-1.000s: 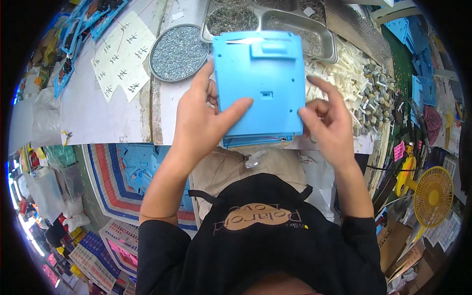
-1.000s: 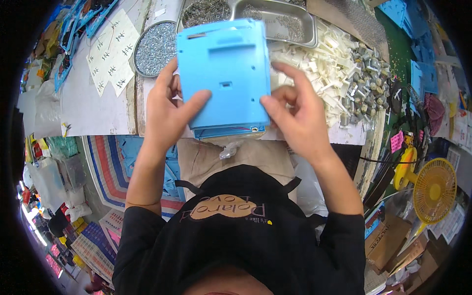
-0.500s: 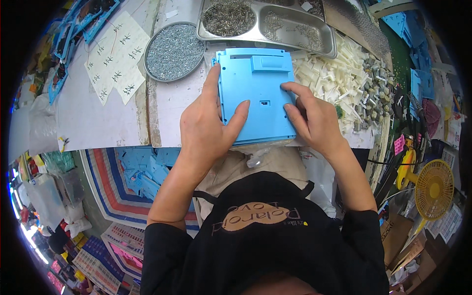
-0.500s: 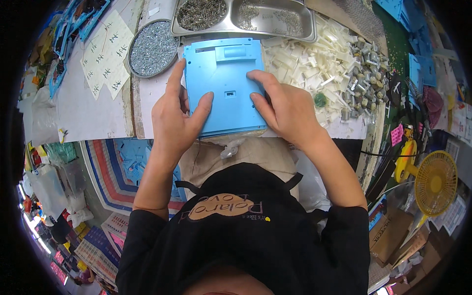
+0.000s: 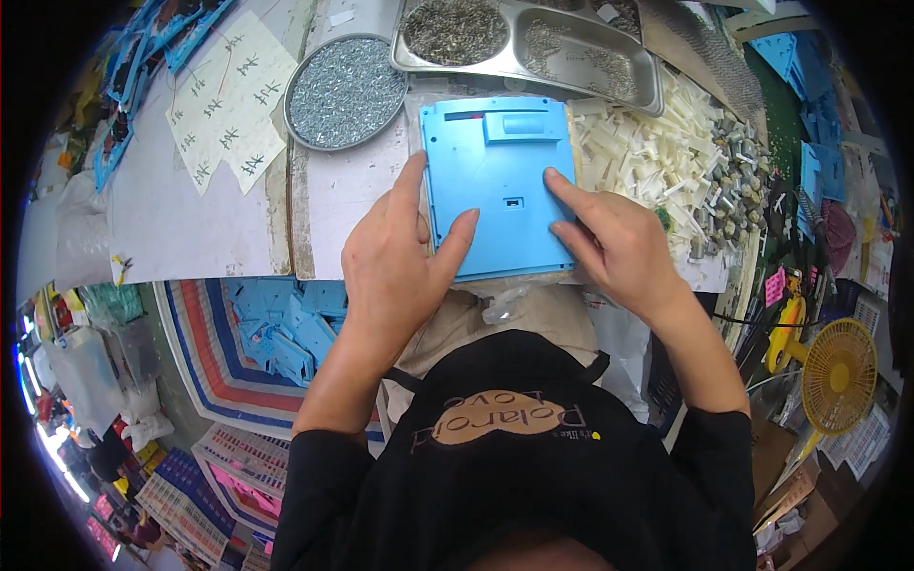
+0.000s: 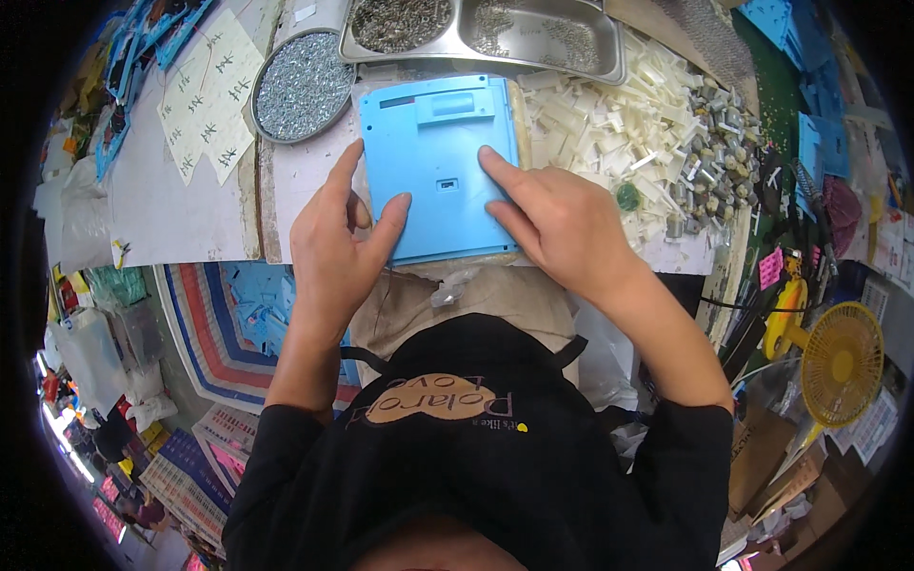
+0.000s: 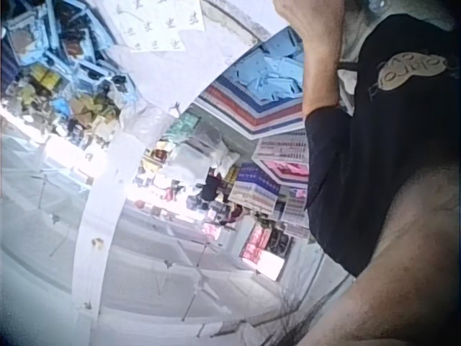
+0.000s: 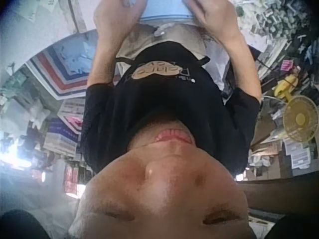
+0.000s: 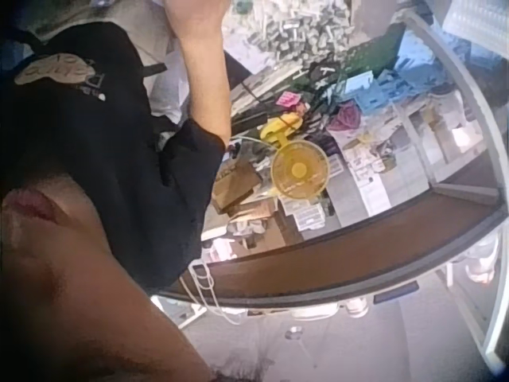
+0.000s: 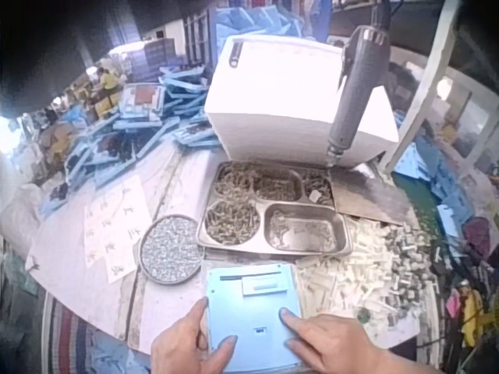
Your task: Assemble and solder components into a blue plastic electronic housing.
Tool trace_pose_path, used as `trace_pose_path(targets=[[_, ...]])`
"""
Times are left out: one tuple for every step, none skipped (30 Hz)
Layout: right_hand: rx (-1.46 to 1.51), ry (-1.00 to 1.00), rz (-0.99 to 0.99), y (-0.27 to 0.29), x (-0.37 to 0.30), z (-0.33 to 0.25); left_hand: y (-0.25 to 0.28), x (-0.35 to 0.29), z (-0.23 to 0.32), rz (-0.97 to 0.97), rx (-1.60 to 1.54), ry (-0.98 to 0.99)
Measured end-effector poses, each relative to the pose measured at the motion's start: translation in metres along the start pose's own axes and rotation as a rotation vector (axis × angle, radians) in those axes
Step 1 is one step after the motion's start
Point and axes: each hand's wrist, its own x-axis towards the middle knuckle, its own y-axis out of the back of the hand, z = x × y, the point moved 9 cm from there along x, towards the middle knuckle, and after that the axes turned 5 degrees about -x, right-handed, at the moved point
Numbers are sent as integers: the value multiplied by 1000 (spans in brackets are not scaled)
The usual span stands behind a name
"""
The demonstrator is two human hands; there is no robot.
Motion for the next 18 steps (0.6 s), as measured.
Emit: trace_pose_path(targets=[[29, -28, -69, 2, 2, 1, -2, -5, -6, -30, -26, 19], [63, -55, -142, 4, 3, 1, -3, -10, -13, -60, -50, 43], [96, -81, -215, 1, 2, 3, -4, -13, -16, -51, -72, 14], [61, -47, -171, 2, 4, 3, -8, -12, -19, -41, -95, -16], [-12, -40, -234, -1, 7, 2, -6, -12, -20, -25, -110, -35], [-88, -32, -294, 1, 11, 0, -7, -13, -22, -42, -95, -25], [-165, -23, -351, 3, 14, -1, -8, -13, -23, -60, -79, -14], [-193, 23, -354, 8, 18, -3, -8, -10, -22, -76, -72, -21], [-202, 28, -361, 9, 18, -3, -10, -9, -25, -161, -137, 9], [-211, 32, -368, 9, 18, -4, -8, -9, -26, -246, -202, 41], [-220, 42, -378, 7, 20, -4, -10, -10, -30, -326, -268, 75], [-212, 49, -384, 7, 21, -4, -9, -12, -30, -359, -303, 58], [-202, 56, -390, 8, 22, -5, -9, -14, -29, -393, -338, 41], [-191, 58, -403, 7, 21, -6, -12, -18, -30, -433, -377, 27], [-206, 57, -418, 5, 20, -8, -14, -22, -35, -432, -441, 68], [-222, 57, -432, 3, 20, -9, -19, -26, -40, -429, -505, 108], [-243, 63, -436, 4, 24, -11, -20, -26, -44, -417, -565, 138], [-262, 73, -459, 2, 24, -13, -22, -26, -46, -428, -588, 146]])
